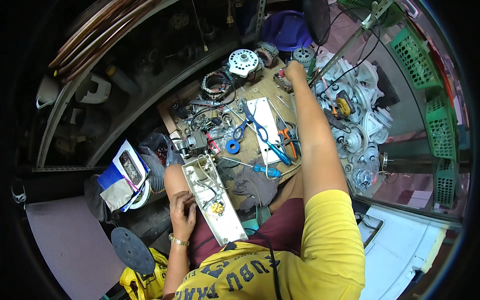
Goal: The person repairs an electronic component within a plastic housing using a soldering iron and a screwdriver. They manipulate wires with their hands and apply solder to connection points.
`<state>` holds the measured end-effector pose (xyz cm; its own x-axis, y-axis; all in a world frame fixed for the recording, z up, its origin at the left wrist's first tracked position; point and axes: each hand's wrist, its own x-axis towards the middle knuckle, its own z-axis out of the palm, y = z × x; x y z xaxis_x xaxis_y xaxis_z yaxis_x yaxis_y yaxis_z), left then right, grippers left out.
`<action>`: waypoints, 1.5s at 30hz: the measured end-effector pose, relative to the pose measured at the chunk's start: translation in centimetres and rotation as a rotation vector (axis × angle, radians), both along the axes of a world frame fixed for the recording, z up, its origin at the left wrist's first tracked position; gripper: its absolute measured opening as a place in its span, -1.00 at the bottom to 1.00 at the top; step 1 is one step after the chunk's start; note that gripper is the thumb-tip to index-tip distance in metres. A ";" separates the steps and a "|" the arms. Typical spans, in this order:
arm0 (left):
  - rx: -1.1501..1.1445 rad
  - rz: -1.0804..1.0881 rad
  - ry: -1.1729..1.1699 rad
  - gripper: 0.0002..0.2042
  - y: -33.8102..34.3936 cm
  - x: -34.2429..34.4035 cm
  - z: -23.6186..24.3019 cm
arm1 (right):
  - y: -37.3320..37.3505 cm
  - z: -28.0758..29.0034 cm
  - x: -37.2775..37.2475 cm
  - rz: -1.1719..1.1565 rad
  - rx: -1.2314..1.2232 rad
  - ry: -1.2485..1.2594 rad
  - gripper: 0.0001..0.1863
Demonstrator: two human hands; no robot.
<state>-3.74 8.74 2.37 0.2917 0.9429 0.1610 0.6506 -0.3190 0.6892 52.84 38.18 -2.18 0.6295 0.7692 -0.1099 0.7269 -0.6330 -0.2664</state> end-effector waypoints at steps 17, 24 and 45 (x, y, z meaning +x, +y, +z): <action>0.021 -0.050 -0.069 -0.64 -0.1 1.3 -0.8 | -8.0 -10.7 4.8 -0.282 0.463 0.401 -0.53; -0.008 0.025 0.026 -0.64 -1.2 -0.8 0.0 | -4.4 -3.4 -2.5 0.124 0.136 -0.158 -0.74; 0.016 0.012 0.052 -0.68 0.1 -0.5 0.5 | -8.1 -5.0 -2.5 0.183 0.261 -0.138 -0.46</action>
<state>-4.24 8.81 2.85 0.2890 0.9436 0.1613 0.6895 -0.3220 0.6488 50.34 30.04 -7.14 0.4739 0.8616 0.1819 0.8625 -0.4125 -0.2932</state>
